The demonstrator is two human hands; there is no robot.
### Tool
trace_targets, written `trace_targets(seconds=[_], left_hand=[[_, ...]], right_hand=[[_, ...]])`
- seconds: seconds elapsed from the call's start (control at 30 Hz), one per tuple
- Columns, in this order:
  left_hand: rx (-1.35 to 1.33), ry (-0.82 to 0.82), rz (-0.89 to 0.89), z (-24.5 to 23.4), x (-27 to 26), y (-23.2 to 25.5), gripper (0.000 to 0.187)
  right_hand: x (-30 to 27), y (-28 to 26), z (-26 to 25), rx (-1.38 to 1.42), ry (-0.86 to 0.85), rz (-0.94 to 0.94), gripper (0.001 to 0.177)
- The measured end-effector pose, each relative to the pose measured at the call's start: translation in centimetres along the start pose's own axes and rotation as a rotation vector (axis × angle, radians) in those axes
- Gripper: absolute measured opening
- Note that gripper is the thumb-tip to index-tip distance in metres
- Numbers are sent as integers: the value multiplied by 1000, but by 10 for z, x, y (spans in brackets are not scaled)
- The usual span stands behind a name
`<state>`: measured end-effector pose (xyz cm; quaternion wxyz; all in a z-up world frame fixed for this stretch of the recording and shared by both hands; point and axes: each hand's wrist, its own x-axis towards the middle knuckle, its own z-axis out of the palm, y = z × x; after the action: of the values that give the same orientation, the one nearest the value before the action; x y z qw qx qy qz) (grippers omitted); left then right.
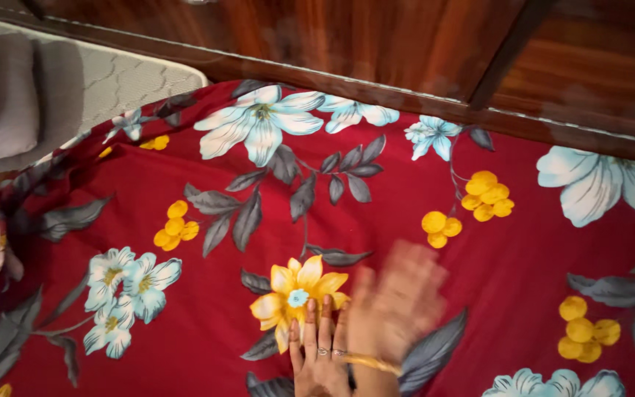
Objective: The person smooths a red floral bedsheet across a mattress, tucks the edges into the side of the bed frame, and adjusts the corners by hand.
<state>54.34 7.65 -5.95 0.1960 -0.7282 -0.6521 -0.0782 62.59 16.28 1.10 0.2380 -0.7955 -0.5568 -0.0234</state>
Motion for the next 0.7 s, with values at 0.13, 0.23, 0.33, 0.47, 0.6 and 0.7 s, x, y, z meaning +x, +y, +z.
trace_targets(seconds=[0.13,0.23,0.33,0.47,0.6,0.7], left_hand=[[-400,19,74,10,-7,-13,103],[-460,23,40,-1,-1,-11,102],[-426,56,13,-11,9,-7,97],[-417,33,14,-19,11,-9,96],[-431,56,11,-18,11,-9,92],[-434,115,5,-14,11,-7,89]], right_hand=[[25,-18,22,87,-217,-291,64],[59,0,33,-69,-308,-397,63],[91,41,34,-215,-333,-368,64],[103,135,-8,-565,-127,123,68],[58,205,-52,-159,225,395,76],[1,260,-42,-155,242,414,72]])
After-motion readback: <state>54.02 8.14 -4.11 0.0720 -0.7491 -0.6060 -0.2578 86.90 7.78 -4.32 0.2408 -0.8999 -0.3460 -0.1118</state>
